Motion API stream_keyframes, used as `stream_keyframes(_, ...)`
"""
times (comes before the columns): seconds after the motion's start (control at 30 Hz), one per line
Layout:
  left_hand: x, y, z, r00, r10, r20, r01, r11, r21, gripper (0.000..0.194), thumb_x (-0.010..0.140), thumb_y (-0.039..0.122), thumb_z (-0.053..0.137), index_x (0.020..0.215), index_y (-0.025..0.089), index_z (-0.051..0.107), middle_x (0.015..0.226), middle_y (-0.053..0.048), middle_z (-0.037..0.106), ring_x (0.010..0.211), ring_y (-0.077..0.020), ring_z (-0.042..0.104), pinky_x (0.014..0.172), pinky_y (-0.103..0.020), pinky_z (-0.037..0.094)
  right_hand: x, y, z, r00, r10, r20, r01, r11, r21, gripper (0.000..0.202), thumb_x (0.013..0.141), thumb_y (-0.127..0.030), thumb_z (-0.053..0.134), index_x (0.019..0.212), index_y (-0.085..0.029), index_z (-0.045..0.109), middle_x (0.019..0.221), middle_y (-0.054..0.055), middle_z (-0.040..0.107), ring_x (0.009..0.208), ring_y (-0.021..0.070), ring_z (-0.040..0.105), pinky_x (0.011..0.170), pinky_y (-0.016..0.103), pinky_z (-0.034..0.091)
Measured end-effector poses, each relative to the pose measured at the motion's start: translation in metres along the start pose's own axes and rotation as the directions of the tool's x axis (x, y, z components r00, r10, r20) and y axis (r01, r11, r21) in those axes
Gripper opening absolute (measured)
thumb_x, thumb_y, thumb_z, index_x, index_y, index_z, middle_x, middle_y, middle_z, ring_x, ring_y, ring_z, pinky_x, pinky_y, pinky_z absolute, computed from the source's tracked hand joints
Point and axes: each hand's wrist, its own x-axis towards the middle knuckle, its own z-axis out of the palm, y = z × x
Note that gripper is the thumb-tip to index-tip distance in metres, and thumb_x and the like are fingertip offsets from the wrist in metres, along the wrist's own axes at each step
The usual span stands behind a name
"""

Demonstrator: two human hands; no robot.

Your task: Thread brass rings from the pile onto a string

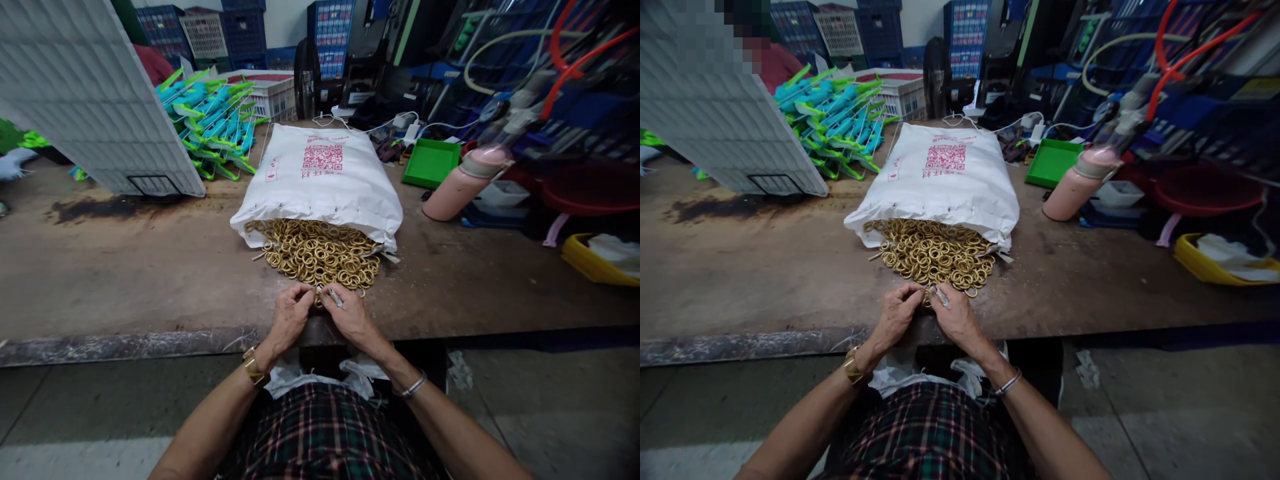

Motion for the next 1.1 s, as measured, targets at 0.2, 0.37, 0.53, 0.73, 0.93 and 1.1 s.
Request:
stream_keyframes(0.2, 0.005, 0.002, -0.008, 0.966, -0.256, 0.044, 0.259, 0.948, -0.187, 0.016, 0.069, 0.031, 0.058, 0.070, 0.016, 0.054, 0.045, 0.008, 0.039, 0.036, -0.0035, 0.026, 0.037, -0.018, 0.017, -0.004, -0.003, -0.001, 0.994, -0.032, -0.104, 0.035, 0.999, 0.028, 0.019, 0.078, -0.031, 0.046, 0.088, -0.018, 0.058, 0.081, 0.002, 0.063, 0.073, 0.0140, 0.056, 0.067, 0.024, 0.042)
stream_keyframes(0.37, 0.005, 0.002, -0.009, 0.955, -0.285, 0.082, 0.296, 0.914, -0.277, 0.019, 0.065, 0.027, 0.060, 0.079, 0.018, 0.050, 0.045, 0.010, 0.039, 0.034, -0.0029, 0.028, 0.034, -0.016, 0.016, -0.003, -0.009, -0.001, 0.986, -0.140, -0.090, 0.142, 0.990, 0.019, 0.025, 0.080, -0.029, 0.045, 0.100, -0.019, 0.056, 0.094, 0.005, 0.064, 0.085, 0.0151, 0.058, 0.076, 0.025, 0.043)
stream_keyframes(0.53, 0.005, 0.001, -0.008, 0.929, -0.311, 0.200, 0.360, 0.885, -0.295, 0.019, 0.066, 0.029, 0.060, 0.077, 0.018, 0.049, 0.050, 0.007, 0.046, 0.034, -0.0021, 0.031, 0.033, -0.014, 0.017, -0.004, -0.008, 0.003, 0.977, -0.212, 0.030, 0.213, 0.976, -0.045, 0.023, 0.080, -0.024, 0.047, 0.100, -0.020, 0.058, 0.090, 0.004, 0.065, 0.079, 0.0149, 0.059, 0.072, 0.025, 0.043)
stream_keyframes(0.73, 0.002, -0.001, -0.010, 0.934, -0.236, 0.267, 0.323, 0.879, -0.351, 0.028, 0.073, 0.043, 0.056, 0.083, 0.017, 0.051, 0.058, 0.006, 0.047, 0.036, -0.0015, 0.031, 0.032, -0.014, 0.018, -0.004, -0.003, 0.004, 0.980, -0.198, 0.030, 0.200, 0.972, -0.127, 0.018, 0.083, -0.027, 0.044, 0.090, -0.019, 0.058, 0.078, 0.004, 0.063, 0.070, 0.0143, 0.056, 0.066, 0.024, 0.041)
stream_keyframes(0.93, -0.003, 0.000, -0.010, 0.933, -0.181, 0.310, 0.287, 0.896, -0.339, 0.031, 0.068, 0.029, 0.066, 0.091, 0.016, 0.052, 0.051, 0.010, 0.037, 0.036, -0.0012, 0.026, 0.034, -0.014, 0.019, -0.001, -0.005, 0.002, 0.992, -0.123, 0.011, 0.124, 0.987, -0.103, 0.023, 0.085, -0.034, 0.040, 0.084, -0.018, 0.057, 0.069, 0.002, 0.059, 0.062, 0.0132, 0.053, 0.061, 0.023, 0.040)
stream_keyframes(1.1, -0.002, 0.000, -0.013, 0.922, -0.232, 0.310, 0.349, 0.844, -0.407, 0.030, 0.068, 0.029, 0.065, 0.091, 0.015, 0.051, 0.052, 0.010, 0.036, 0.038, -0.0014, 0.025, 0.035, -0.014, 0.016, -0.001, -0.002, 0.004, 0.982, -0.176, 0.064, 0.182, 0.977, -0.107, 0.017, 0.083, -0.025, 0.042, 0.092, -0.019, 0.056, 0.083, 0.003, 0.062, 0.074, 0.0139, 0.056, 0.069, 0.023, 0.040)
